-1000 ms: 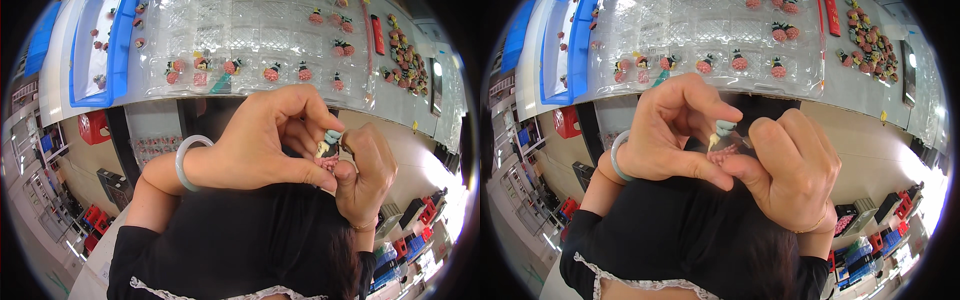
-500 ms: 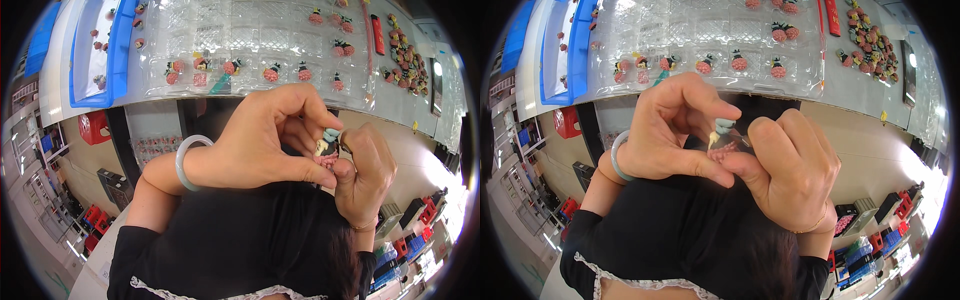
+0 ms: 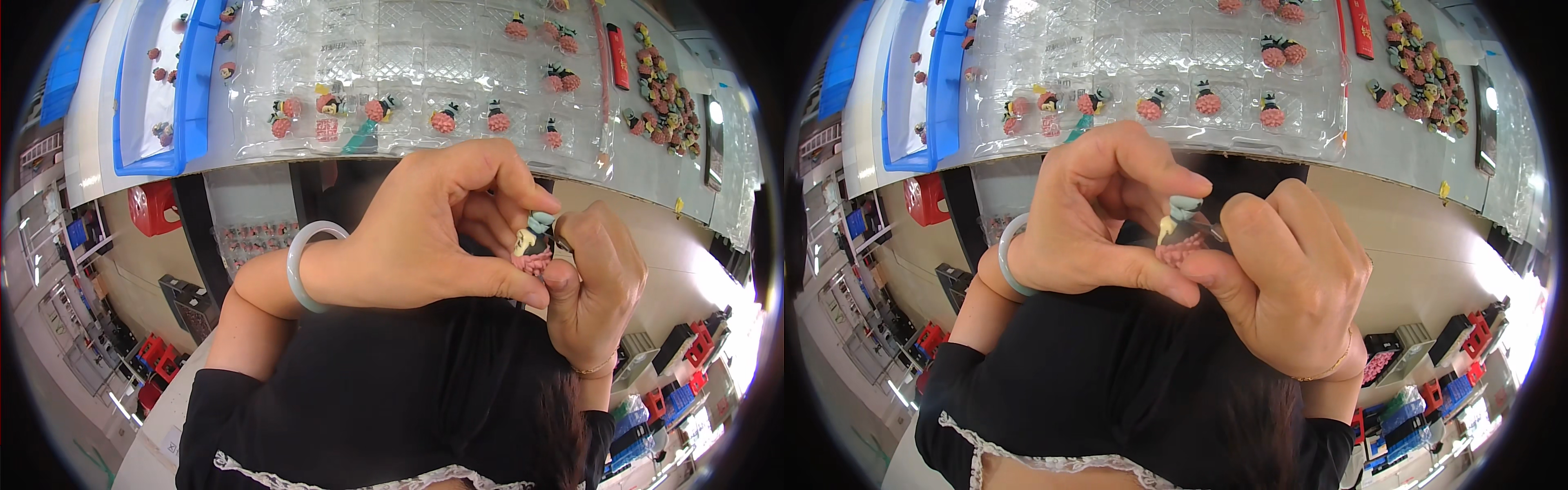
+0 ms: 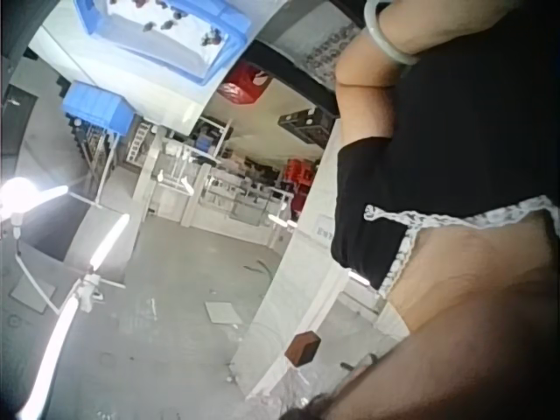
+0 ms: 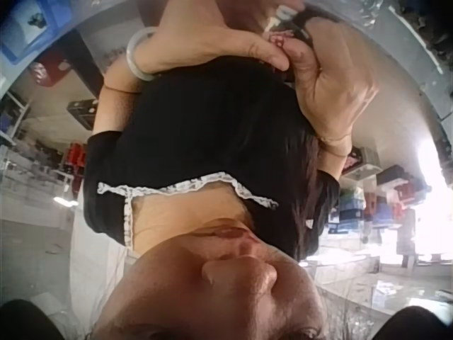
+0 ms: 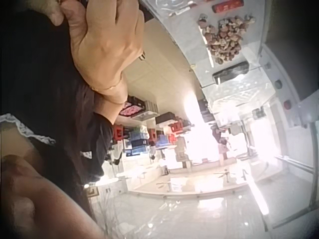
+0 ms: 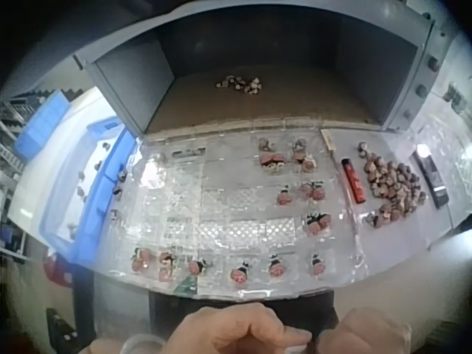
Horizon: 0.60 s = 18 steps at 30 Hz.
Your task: Painting or detailing small ceramic figurines at a workbench.
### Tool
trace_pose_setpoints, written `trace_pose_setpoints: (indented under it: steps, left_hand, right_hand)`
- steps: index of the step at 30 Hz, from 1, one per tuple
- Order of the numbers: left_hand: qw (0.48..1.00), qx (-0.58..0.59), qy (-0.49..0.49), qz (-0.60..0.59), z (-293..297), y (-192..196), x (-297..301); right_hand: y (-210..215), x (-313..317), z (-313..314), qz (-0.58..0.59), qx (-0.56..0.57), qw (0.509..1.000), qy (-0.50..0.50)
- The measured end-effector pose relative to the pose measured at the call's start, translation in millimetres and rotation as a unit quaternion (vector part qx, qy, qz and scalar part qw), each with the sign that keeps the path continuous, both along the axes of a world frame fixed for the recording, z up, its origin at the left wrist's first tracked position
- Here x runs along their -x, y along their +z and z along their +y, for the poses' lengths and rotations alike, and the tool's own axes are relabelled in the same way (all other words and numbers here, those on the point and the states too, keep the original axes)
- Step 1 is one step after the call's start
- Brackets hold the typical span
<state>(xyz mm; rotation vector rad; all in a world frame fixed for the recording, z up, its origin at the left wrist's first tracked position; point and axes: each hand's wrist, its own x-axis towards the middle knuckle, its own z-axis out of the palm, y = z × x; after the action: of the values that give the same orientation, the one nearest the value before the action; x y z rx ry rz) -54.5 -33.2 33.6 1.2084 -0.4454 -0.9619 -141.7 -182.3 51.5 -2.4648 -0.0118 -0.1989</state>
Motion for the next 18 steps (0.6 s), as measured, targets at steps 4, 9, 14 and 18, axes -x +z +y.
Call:
trace_pose_setpoints:
  steps: [4, 9, 14, 18]
  left_hand:
    - [1.000, -0.001, -0.004, 0.005, 0.6, 0.8, -0.7]
    - [1.000, -0.003, -0.009, -0.004, 2.8, 1.2, -1.3]
    - [1.000, -0.007, 0.002, 0.003, -0.4, 0.9, 1.4]
    - [1.000, 0.006, -0.002, 0.001, -5.3, 1.5, 3.2]
  right_hand:
    - [-1.7, -1.3, 2.2, -0.018, -0.012, 1.000, -0.019]
    - [-1.3, -1.9, 3.5, -0.017, -0.012, 1.000, -0.021]
    - [-4.6, -0.7, -1.7, -0.018, -0.008, 1.000, -0.002]
    - [0.3, 2.5, -4.8, -0.013, -0.004, 1.000, -0.021]
